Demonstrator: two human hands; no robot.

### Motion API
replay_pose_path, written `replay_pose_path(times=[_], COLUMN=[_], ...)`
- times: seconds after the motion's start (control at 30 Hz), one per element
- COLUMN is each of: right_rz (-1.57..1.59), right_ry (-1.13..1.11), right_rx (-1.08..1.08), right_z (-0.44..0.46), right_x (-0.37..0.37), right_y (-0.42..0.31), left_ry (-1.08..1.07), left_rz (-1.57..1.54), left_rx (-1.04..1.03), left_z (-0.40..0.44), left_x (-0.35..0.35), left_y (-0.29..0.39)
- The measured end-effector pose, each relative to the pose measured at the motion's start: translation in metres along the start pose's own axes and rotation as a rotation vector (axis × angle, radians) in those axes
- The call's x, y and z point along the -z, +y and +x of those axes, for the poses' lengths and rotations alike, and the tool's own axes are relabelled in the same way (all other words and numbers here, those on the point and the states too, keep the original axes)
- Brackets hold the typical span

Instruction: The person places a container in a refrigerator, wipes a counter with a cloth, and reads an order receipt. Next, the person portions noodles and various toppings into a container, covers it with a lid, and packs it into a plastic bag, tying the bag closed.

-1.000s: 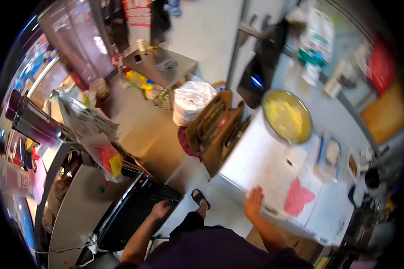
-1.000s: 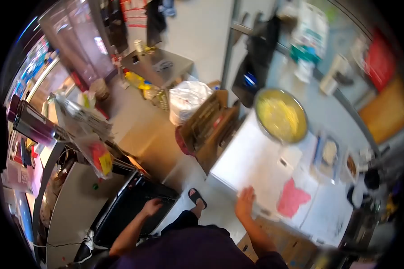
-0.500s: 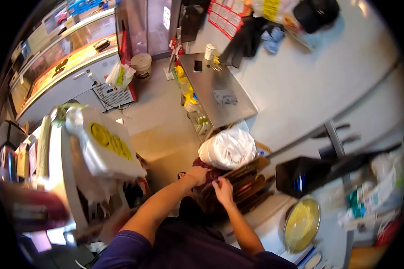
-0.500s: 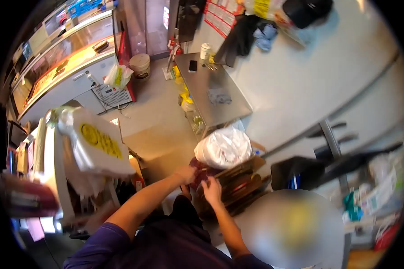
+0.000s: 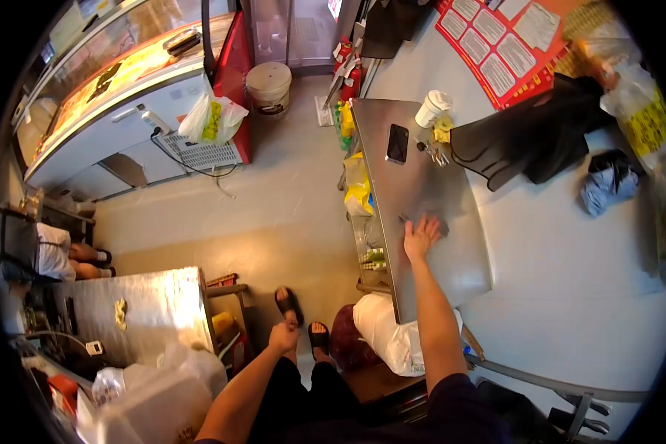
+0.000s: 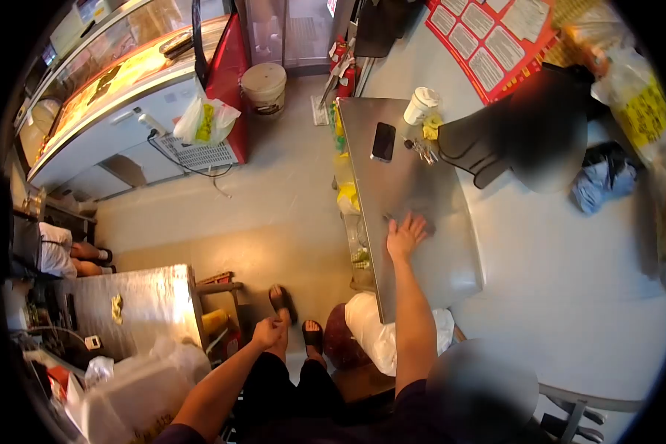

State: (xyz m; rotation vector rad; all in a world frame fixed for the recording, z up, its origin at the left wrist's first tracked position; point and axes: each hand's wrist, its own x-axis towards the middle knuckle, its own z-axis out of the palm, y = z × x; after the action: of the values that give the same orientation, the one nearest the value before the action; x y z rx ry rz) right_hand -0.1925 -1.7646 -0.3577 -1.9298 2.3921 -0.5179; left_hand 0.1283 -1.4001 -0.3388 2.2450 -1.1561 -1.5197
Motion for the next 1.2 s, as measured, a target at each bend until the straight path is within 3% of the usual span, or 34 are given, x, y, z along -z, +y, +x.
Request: replay_pose_path(times=[0.07,0.13,0.2,0.27,0.3,0.33,0.4,0.47,0.53,0.6,0.63,0.67,0.7,0.73,0.77,0.8,0.83,0.87,0.9,0.97,1.03,1.13,1.2], right_rz=[0.082,0.203,0.37,0.457,0.313,0.349,0.875,0.996,1.052,0.871,0.912,0.848,0.81,0.829,1.149,1.079,1.011,0.827,0.642,0.306,-0.06,0.081,-0.07], right_ry=[-0.201,-0.197,-0.292,-0.385,-0.646,-0.675,-0.721,-0.512,-0.704,-0.404,-0.488,-0.393,-0.361,-0.07,0.115,0.106,0.097,-0.03,-0.161,-0.03,0.144,0.206,0.117], right_rx=[0.252,0.53,0.637,0.782,0.77,0.545,-0.243,-0.465,-0.107,-0.004,-0.233,-0.28,-0.444,-0.61,-0.522,-0.471,-0.427,-0.401,-0.38,-0.012,0.035,-0.229,-0.447], right_z=[0.04,0.052,0.048,0.017,-0.005,-0.04,-0.077,-0.108,-0.125,-0.098,-0.072,-0.06,-0.052,-0.046,-0.025,0.008,0.047,0.083,0.115,0.153,0.147,0.061,-0.005], right_x=[0.008,-0.012,-0.002,0.003,0.025,0.05,0.069,0.092,0.137,0.165,0.168,0.139,0.099,0.043,0.047,0.061,0.076,0.078,0.074,0.015,0.011,0.027,0.047], right_y=[-0.058,-0.095,-0.115,-0.098,-0.087,-0.084,-0.095,-0.143,-0.233,-0.29,-0.287,-0.254,-0.203,-0.136,-0.115,-0.1,-0.095,-0.1,-0.098,-0.09,-0.112,-0.076,-0.014], left_ry=[-0.011,-0.018,-0.074,-0.137,-0.205,-0.273,-0.408,-0.435,-0.046,-0.165,-0.288,-0.402,-0.286,-0.312,-0.442,-0.556,-0.392,-0.234,-0.06,-0.028,-0.049,-0.085,-0.056], left_rz=[-0.102,-0.23,-0.513,-0.513,-0.554,-0.596,-0.7,-0.65,-0.223,-0.805,-0.397,0.025,-0.227,-0.208,-0.37,-0.525,-0.559,-0.573,-0.399,-0.088,-0.12,-0.135,-0.059], left_rx=[0.009,0.006,0.164,0.109,0.005,-0.099,-0.025,-0.225,-0.637,-0.391,-0.633,-0.856,-1.061,-1.066,-0.884,-0.679,-0.561,-0.443,-0.216,-0.126,0.034,0.272,0.438], left_z=[0.033,0.056,0.078,0.091,0.101,0.105,0.104,0.104,0.125,0.057,0.072,0.078,0.068,0.068,0.078,0.089,0.113,0.14,0.157,0.191,0.175,0.17,0.163], left_x=[0.011,0.018,0.04,0.082,0.089,0.094,0.132,0.143,0.103,0.168,0.185,0.195,0.198,0.205,0.219,0.235,0.243,0.258,0.276,0.315,0.349,0.384,0.395], left_y=[-0.012,-0.006,0.014,0.056,0.063,0.072,0.128,0.165,0.173,0.244,0.264,0.278,0.285,0.287,0.28,0.267,0.238,0.207,0.186,0.129,0.137,0.089,0.087])
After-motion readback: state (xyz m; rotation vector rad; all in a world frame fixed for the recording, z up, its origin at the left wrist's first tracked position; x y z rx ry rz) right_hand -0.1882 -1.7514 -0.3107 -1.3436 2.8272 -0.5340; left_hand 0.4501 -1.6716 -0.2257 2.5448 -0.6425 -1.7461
